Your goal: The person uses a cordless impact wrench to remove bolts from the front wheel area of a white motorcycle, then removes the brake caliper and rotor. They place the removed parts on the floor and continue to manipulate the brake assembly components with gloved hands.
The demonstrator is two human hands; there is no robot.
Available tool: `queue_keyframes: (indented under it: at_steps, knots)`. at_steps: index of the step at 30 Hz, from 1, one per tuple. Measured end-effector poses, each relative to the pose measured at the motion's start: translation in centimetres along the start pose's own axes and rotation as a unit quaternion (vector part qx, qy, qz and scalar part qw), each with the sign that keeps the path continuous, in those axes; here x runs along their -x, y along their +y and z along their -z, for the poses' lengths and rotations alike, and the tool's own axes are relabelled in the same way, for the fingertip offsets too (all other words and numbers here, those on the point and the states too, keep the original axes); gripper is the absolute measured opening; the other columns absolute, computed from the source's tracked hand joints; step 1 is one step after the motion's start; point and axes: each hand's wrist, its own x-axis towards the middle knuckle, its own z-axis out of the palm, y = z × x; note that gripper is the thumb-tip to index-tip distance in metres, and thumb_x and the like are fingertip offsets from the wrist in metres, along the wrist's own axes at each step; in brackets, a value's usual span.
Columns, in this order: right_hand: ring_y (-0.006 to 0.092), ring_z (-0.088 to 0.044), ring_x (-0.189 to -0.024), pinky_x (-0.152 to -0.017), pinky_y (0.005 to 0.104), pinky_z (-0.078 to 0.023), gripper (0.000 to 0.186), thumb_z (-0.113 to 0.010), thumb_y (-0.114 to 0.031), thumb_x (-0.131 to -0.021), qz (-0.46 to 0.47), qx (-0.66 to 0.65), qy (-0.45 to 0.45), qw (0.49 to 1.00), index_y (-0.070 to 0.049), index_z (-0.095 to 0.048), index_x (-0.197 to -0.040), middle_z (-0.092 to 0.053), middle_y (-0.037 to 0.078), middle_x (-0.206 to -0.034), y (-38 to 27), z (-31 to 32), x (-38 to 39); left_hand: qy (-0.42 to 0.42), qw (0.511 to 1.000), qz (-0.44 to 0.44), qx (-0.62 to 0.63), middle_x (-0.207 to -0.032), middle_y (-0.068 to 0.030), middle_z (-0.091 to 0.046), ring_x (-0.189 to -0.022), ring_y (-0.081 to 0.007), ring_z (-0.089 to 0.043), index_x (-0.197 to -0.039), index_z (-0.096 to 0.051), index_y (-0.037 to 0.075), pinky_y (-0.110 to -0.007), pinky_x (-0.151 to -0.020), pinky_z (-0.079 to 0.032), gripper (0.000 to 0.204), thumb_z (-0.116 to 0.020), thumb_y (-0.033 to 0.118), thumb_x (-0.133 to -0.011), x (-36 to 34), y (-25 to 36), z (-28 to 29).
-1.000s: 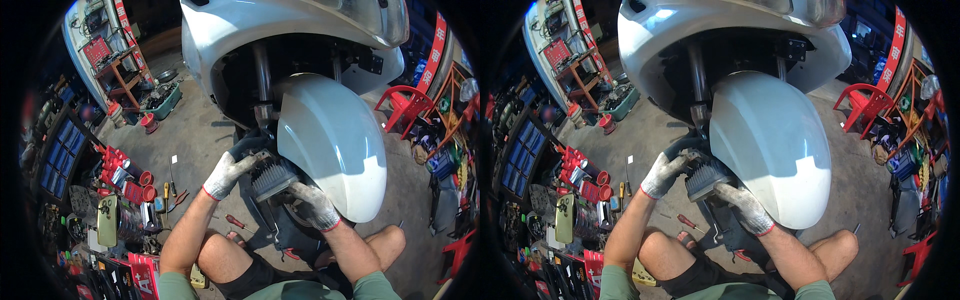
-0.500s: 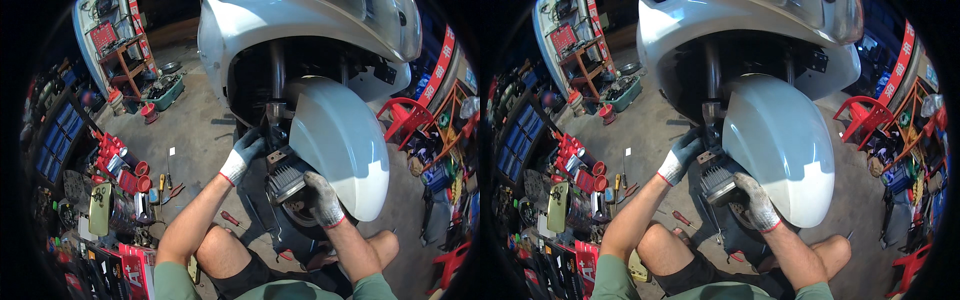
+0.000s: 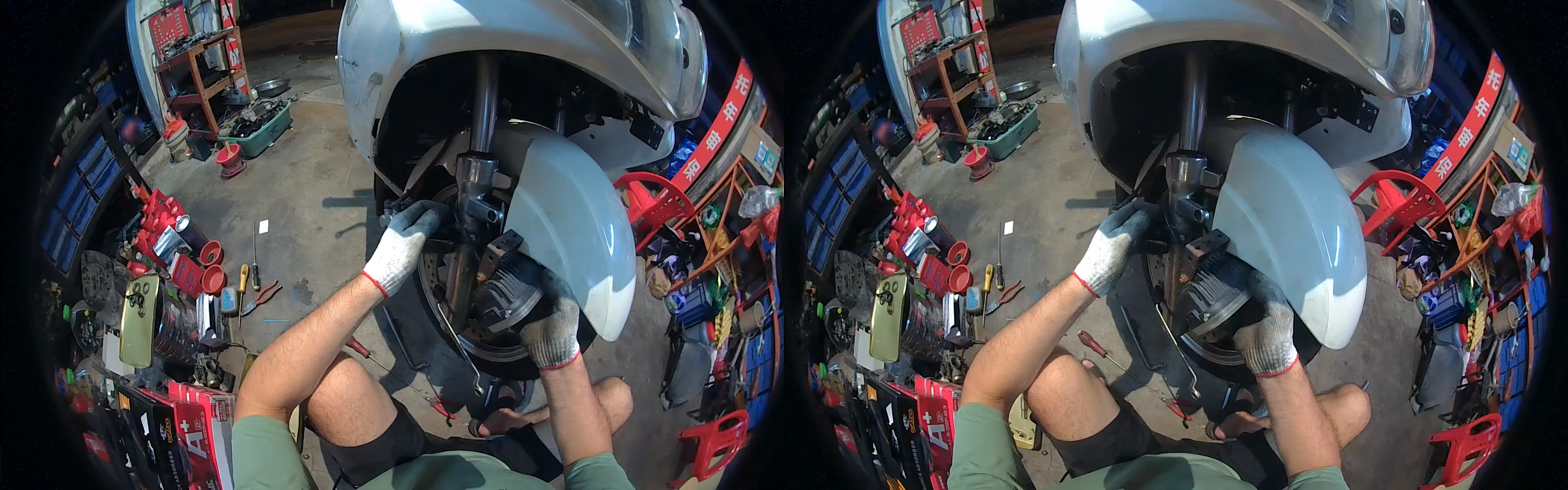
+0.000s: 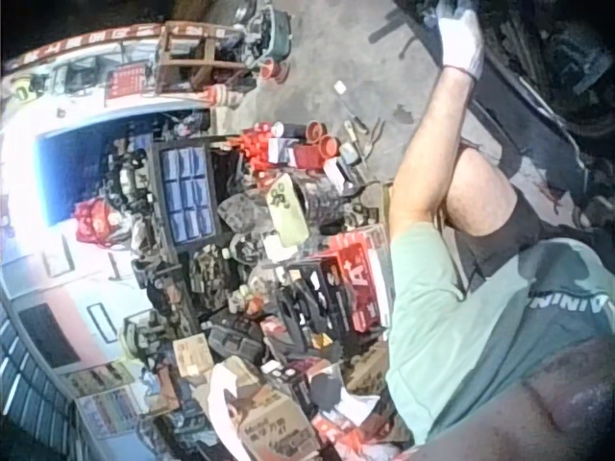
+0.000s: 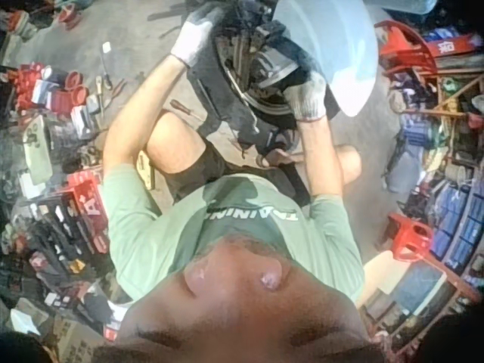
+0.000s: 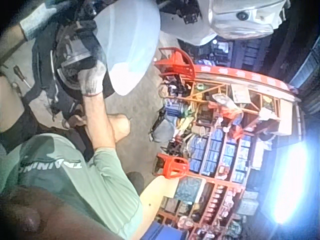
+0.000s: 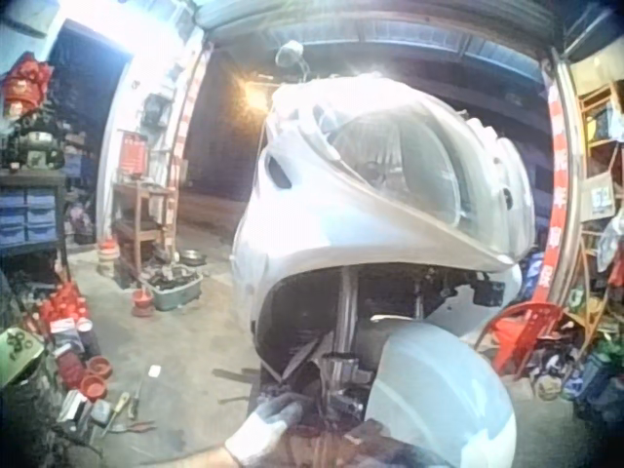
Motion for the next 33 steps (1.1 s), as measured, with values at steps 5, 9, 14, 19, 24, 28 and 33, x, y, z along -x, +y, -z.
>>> queue_keyframes:
  at_steps: [5,9,14,19,24,28,33]
  knots:
    - [0.0376,-0.064,-0.12,-0.103,0.056,-0.054,0.043,-0.055,-0.02,-0.098,-0.015,-0.025,0.038,0.999,-0.004,-0.053,-0.138,-0.063,0.018,-0.133,0.3,-1.3,1.0,-0.02,0.998,-0.003,0.06,-0.124,-0.0137,-0.064,-0.114,-0.0236,-0.064,-0.133,-0.058,0.001,-0.041,-0.099,-0.055,0.039,-0.058,0.028,-0.104,-0.3,-0.9,0.3]
    - [0.0372,-0.06,-0.125,-0.107,0.0557,-0.051,0.047,-0.057,-0.015,-0.097,-0.028,-0.069,-0.008,0.997,-0.006,-0.05,-0.142,-0.06,0.018,-0.137,0.9,-0.5,1.0,-0.015,0.998,0.008,0.055,-0.127,-0.0151,-0.063,-0.117,-0.0256,-0.064,-0.135,-0.056,0.001,-0.043,-0.1,-0.055,0.04,-0.059,0.027,-0.104,-0.3,-0.8,0.7]
    - [0.0376,-0.062,-0.122,-0.107,0.0551,-0.049,0.046,-0.054,-0.025,-0.098,-0.035,-0.041,-0.023,0.998,-0.005,-0.052,-0.14,-0.062,0.017,-0.135,2.5,-0.4,1.3,-0.012,0.999,0.025,0.044,-0.133,-0.0169,-0.061,-0.121,-0.0262,-0.062,-0.14,-0.053,0.001,-0.044,-0.102,-0.053,0.046,-0.06,0.028,-0.104,-0.1,-0.9,0.9]
    - [0.0373,-0.063,-0.122,-0.104,0.0553,-0.052,0.041,-0.049,-0.026,-0.102,-0.085,-0.03,-0.073,0.993,-0.005,-0.054,-0.137,-0.063,0.019,-0.132,3.3,-0.6,1.5,-0.026,0.999,0.023,0.017,-0.136,-0.0187,-0.059,-0.121,-0.0251,-0.061,-0.142,-0.052,-0.002,-0.041,-0.104,-0.051,0.049,-0.06,0.028,-0.104,0.3,0.4,0.6]
    - [0.0304,-0.065,-0.118,-0.103,0.046,-0.053,0.046,-0.054,-0.033,-0.103,-0.141,0.001,-0.09,0.986,-0.002,-0.056,-0.137,-0.065,0.018,-0.13,3.4,-3.0,2.6,-0.003,1.0,0.028,0.008,-0.138,-0.0199,-0.059,-0.123,-0.0233,-0.06,-0.144,-0.049,-0.006,-0.035,-0.105,-0.049,0.053,-0.06,0.027,-0.104,0.4,0.7,0.3]
    - [0.0273,-0.066,-0.116,-0.103,0.042,-0.054,0.049,-0.053,-0.038,-0.105,-0.141,0.014,-0.101,0.985,0.0,-0.055,-0.137,-0.065,0.017,-0.129,3.8,-3.3,2.4,0.024,0.996,0.047,0.066,-0.137,-0.0199,-0.059,-0.123,-0.0242,-0.06,-0.148,-0.046,-0.005,-0.035,-0.105,-0.048,0.054,-0.06,0.022,-0.103,0.2,0.3,0.0]
    - [0.0343,-0.066,-0.117,-0.104,0.0509,-0.053,0.052,-0.056,-0.041,-0.103,-0.139,0.035,-0.055,0.988,0.0,-0.054,-0.135,-0.064,0.021,-0.128,3.6,-4.6,3.0,0.01,0.995,0.031,0.099,-0.137,-0.0201,-0.06,-0.122,-0.0256,-0.061,-0.151,-0.042,-0.005,-0.037,-0.105,-0.049,0.056,-0.06,0.016,-0.102,-0.7,-1.9,0.5]
